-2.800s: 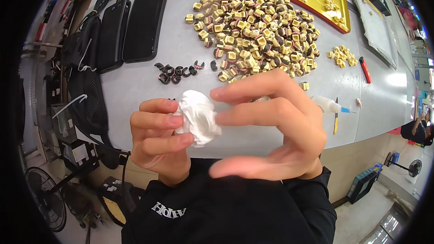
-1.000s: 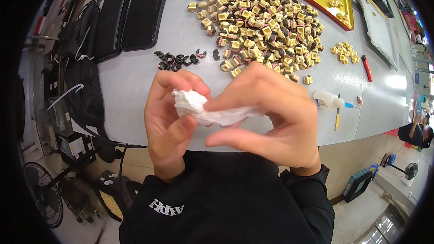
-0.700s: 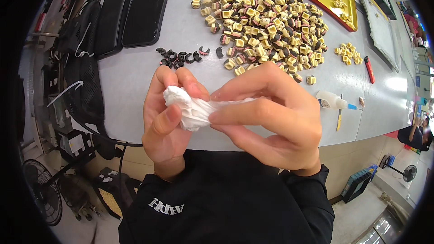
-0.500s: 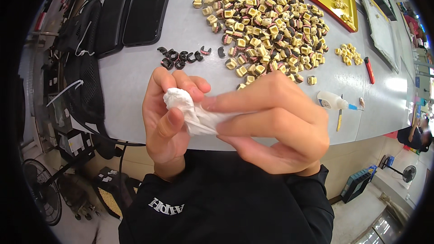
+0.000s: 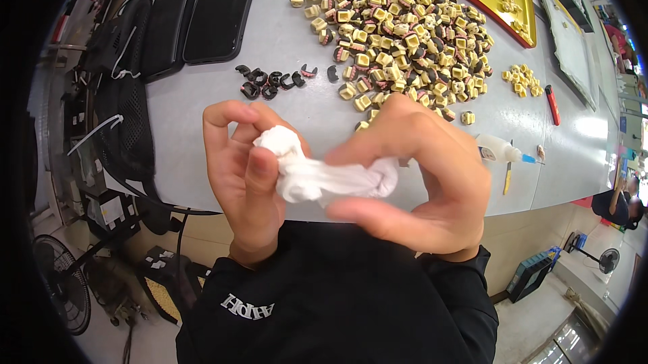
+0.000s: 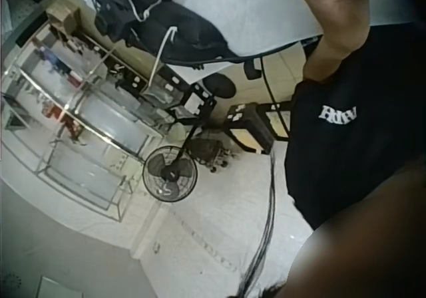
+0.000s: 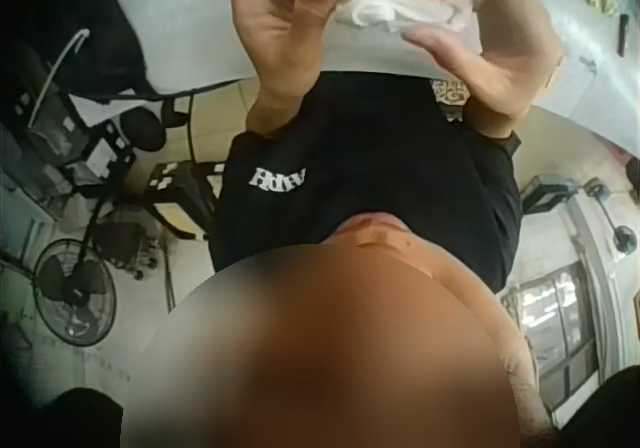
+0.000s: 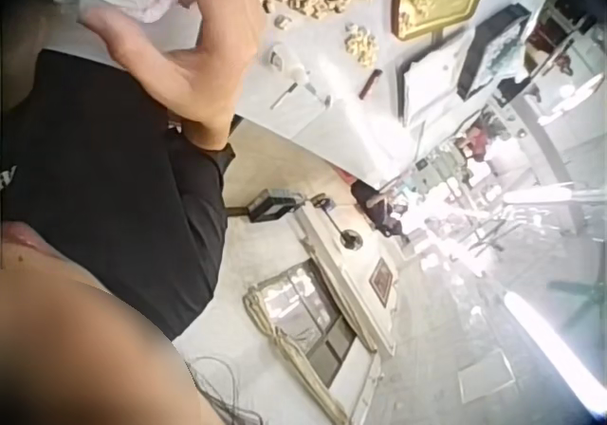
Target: Apply glue to small black plastic components and attach them to gold decorative pieces.
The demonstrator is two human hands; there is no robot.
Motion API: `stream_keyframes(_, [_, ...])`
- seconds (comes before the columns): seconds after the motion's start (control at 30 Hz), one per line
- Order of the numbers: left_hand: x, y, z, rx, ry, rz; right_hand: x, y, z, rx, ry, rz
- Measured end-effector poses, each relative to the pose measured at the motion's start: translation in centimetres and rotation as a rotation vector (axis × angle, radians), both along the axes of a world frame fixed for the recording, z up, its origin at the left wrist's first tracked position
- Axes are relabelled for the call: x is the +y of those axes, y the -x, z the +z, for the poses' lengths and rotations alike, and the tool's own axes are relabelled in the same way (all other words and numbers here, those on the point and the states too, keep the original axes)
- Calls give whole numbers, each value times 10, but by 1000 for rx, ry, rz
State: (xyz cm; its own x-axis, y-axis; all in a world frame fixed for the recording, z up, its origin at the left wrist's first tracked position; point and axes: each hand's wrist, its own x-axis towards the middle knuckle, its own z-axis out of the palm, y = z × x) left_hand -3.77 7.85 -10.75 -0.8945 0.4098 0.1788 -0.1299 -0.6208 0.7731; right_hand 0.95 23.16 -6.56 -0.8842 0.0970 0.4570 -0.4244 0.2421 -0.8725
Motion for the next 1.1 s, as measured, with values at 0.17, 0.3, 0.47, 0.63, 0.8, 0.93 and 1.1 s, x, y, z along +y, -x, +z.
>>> stream_keyframes(0.17, [-4,0,0,-128,20,-37,3,-5,8,-265,-94,8])
stream_keyframes(0.3, [-9,2,4,-188,-27,-197,6,-8,4,-320,161,109])
stream_keyframes(0.47, [-5,1,1,-326,-218,-360,3,-13,-12,-345,507,-8])
stream_keyframes(0.63, [3,8,-1,-16,-739,-905,7,-24,-15,-381,505,-31])
stream_keyframes(0.8, [23,33,10,345,-789,-1029,5,-20,-16,-367,507,9])
stream_keyframes(0.93, [25,6,6,235,-870,-764,-1,-19,-15,-368,504,55])
stream_keyframes(1.1, [27,-7,4,92,-1013,-878,-6,-21,-13,-372,480,70])
